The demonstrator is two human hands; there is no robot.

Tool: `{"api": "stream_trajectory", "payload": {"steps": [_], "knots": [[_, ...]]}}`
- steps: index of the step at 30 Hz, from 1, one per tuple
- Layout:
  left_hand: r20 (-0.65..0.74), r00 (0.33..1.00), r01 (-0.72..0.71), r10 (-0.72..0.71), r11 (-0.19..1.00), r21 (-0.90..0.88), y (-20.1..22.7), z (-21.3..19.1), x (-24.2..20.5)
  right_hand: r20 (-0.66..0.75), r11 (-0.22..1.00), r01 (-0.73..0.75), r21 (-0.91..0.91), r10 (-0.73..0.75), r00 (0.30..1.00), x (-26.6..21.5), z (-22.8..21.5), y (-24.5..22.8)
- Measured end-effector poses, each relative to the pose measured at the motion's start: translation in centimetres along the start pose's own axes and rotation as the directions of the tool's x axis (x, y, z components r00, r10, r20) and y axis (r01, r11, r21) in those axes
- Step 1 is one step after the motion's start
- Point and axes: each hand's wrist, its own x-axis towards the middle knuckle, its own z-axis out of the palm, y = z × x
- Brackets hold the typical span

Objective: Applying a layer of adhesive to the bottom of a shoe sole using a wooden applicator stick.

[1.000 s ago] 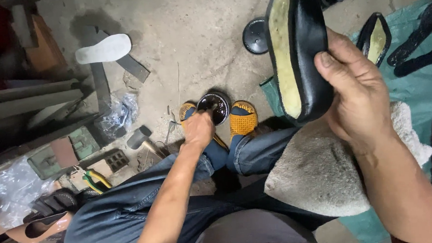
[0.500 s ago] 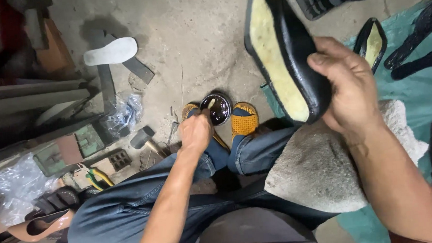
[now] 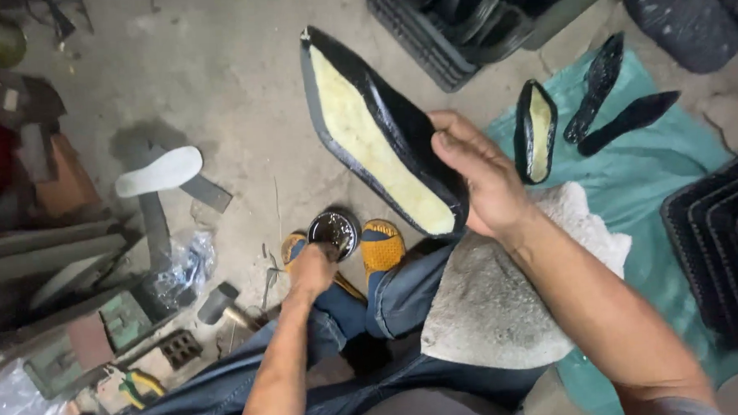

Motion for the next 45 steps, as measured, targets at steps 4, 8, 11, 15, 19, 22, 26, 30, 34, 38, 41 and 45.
{"api": "stream_trajectory", "payload": {"steps": [4, 8, 11, 15, 19, 22, 26, 30, 34, 38, 41, 45], "knots": [[-0.134, 0.991, -0.076, 0.022, 0.907, -0.414, 0.4, -4.8, -4.8, -0.022, 1.000, 0.011, -0.018, -0.012, 1.000, -0.2, -1.0, -0.1], [-0.086, 0.995, -0.099, 0.052, 0.356, -0.929, 0.5, -10.3, -12.1, -0.041, 0.998, -0.062, -0.017, 0.062, 0.997, 0.3, -1.3, -0.7], [-0.272, 0.901, -0.312, 0.338, 0.068, -0.948, 1.0, -11.3, -14.3, -0.019, 0.993, -0.120, -0.024, 0.119, 0.993, 0.3, -1.1, -0.6], [-0.472, 0.747, -0.638, 0.468, 0.305, -0.707, 6.9, -13.1, -18.3, -0.012, 0.993, -0.114, -0.040, 0.113, 0.993, -0.1, -0.6, -0.1], [-0.544, 0.679, -0.733, 0.493, 0.492, -0.469, 11.9, -14.3, -18.8, 0.015, 0.980, -0.065, -0.189, 0.069, 0.998, -0.4, -0.9, -0.2], [-0.620, 0.517, -0.856, 0.590, 0.368, -0.364, 12.9, -13.5, -17.8, 0.061, 0.981, 0.005, -0.195, 0.008, 0.998, -0.4, -1.1, 0.0], [-0.494, 0.456, -0.886, 0.740, 0.326, -0.330, 13.5, -13.3, -18.6, -0.031, 0.985, -0.042, -0.167, 0.037, 0.999, -0.2, -1.9, 0.4], [-0.630, 0.524, -0.851, 0.573, 0.383, -0.359, 13.3, -13.6, -16.7, 0.079, 0.989, -0.055, -0.140, 0.067, 0.995, -0.3, -1.3, -0.4], [-0.408, 0.448, -0.890, 0.796, 0.355, -0.284, 13.9, -13.4, -18.5, -0.023, 0.951, -0.090, -0.296, 0.087, 0.996, -0.4, -1.7, -0.8], [-0.559, 0.523, -0.850, 0.643, 0.346, -0.397, 12.6, -13.1, -16.5, 0.018, 0.997, -0.073, -0.023, 0.073, 0.997, -0.3, -1.0, -0.5], [-0.545, 0.433, -0.901, 0.717, 0.342, -0.267, 14.2, -14.8, -18.6, 0.056, 0.996, -0.085, 0.027, 0.083, 0.995, 0.0, -1.6, -0.8], [-0.654, 0.378, -0.907, 0.655, 0.402, -0.122, 13.3, -14.7, -18.3, 0.100, 0.986, -0.160, 0.044, 0.155, 0.983, 0.0, -1.5, -1.4]]}}
